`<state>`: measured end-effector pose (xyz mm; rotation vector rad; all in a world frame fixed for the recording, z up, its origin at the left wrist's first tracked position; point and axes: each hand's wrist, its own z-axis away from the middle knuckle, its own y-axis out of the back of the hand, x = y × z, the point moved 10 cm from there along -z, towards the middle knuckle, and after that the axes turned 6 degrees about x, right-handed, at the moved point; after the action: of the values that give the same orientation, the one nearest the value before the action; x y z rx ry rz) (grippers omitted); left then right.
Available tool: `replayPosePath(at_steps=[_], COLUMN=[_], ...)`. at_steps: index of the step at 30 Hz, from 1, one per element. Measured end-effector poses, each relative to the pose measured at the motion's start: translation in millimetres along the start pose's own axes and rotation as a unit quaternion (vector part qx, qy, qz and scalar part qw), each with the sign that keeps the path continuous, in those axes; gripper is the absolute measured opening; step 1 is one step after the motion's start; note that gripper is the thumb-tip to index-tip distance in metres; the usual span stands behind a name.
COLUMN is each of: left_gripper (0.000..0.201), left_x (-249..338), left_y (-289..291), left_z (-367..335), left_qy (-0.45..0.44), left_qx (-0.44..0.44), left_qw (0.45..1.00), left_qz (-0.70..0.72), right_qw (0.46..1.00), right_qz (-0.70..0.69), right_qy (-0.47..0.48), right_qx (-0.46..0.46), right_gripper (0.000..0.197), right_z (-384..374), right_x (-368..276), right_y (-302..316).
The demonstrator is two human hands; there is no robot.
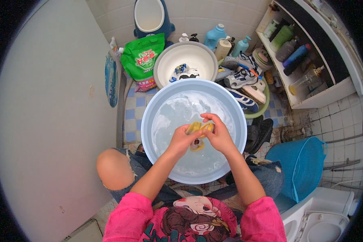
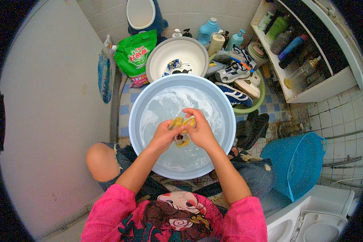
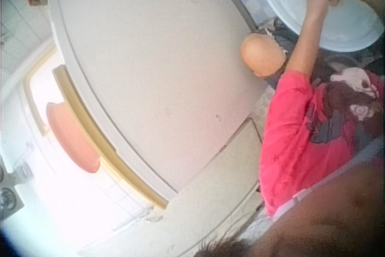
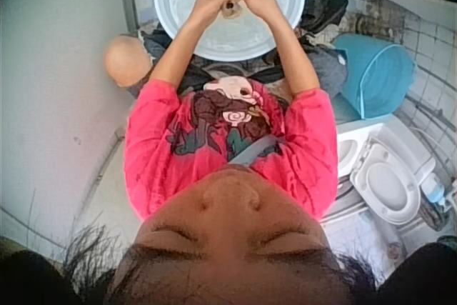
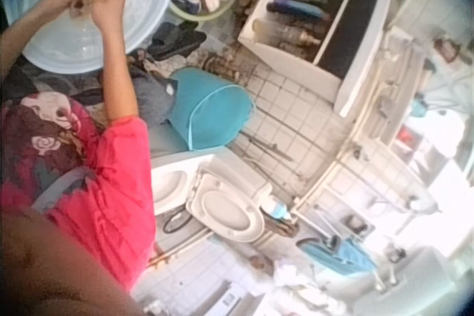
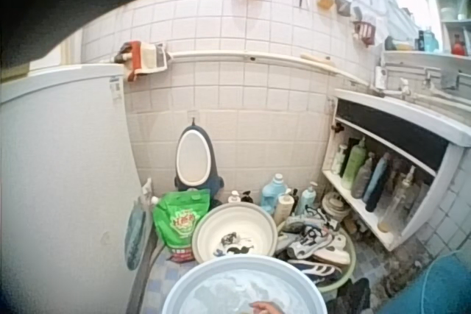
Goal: The person washes socks by hand in a basin of soapy water, scrubbing them and placing them into an adjacent basin.
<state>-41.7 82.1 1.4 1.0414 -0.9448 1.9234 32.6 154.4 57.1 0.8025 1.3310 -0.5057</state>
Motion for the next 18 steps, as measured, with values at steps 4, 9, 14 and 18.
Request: replayPosePath(at_steps=[4,9,14,18], left_gripper=[0.025,0.025,0.028,0.026], left_x=[-13.4,-8.4,4.9,-4.5], left_y=[11.4,20.8,26.6,37.4], left_z=[-5.2,-6.3,-1.7,-11.1], left_qy=[0.009,-0.020,-0.092,-0.099], left_qx=[0.044,0.113,0.144,0.155], left_qw=[0.999,0.984,0.982,0.968], left_qz=[0.023,0.134,-0.079,-0.173], right_qw=[0.989,0.968,0.956,0.891], right_qz=[0.132,0.240,-0.077,-0.297], right_qy=[-0.021,-0.050,-0.278,-0.342], right_qx=[0.068,0.049,0.046,0.034], right_gripper=[0.043,0.031,0.020,0.020], right_z=[-0.1,-3.2,7.0,19.3], right_x=[8.8,44.6,87.0,66.3], right_y=[15.2,21.1,8.5,-12.5])
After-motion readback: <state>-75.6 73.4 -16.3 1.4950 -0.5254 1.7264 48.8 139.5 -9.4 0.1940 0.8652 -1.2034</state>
